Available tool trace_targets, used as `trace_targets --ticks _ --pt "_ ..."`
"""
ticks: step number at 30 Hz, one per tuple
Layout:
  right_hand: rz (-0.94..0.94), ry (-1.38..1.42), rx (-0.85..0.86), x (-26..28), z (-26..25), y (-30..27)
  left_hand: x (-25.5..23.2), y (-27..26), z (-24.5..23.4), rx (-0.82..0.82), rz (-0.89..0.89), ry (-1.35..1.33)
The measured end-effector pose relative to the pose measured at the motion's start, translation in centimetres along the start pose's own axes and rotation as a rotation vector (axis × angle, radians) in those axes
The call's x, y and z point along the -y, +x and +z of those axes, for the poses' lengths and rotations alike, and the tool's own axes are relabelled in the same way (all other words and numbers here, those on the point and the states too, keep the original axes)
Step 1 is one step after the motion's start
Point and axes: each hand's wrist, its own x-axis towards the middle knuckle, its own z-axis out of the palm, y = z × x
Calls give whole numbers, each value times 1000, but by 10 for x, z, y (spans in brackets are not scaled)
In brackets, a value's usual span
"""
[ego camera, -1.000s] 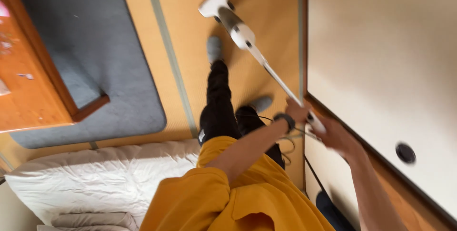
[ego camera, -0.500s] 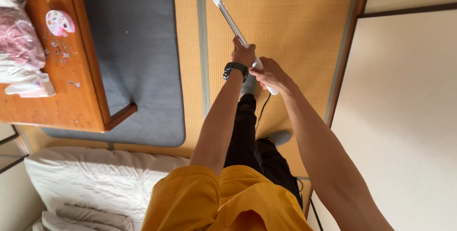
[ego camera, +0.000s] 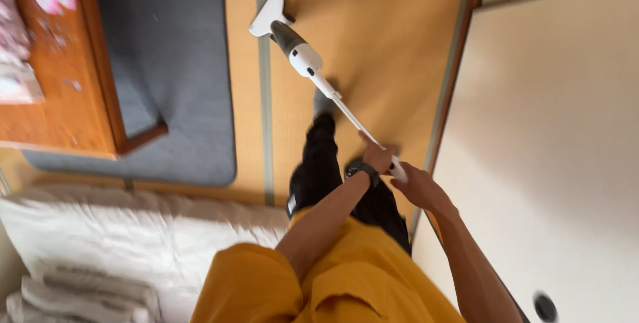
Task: Vacuum the tatami floor in a room.
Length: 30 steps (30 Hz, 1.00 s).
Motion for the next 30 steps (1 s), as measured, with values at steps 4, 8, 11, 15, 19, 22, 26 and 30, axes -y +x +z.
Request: trace_targets --ticks 4,8,11,15,19,22,26,30 --pt "188 97 -4 -79 59 -144 128 -60 130 102 -45 101" --pt "415 226 -73 -198 122 -238 200 -133 215 522 106 786" --pt "527 279 -73 -216 130 -275 177 -201 221 766 56 968" --pt "723 306 -18 -207 115 -306 172 -228 251 1019 105 1079" --pt "642 249 -44 -211 100 -296 226 -188 287 1102 505 1373" --pt "581 243 -73 -206 88 -259 154 -181 243 861 41 976" --pt "291 295 -195 -152 47 -180 72 -130 177 464 -79 482" --pt "123 214 -209 -73 -18 -65 -7 -28 108 173 121 317"
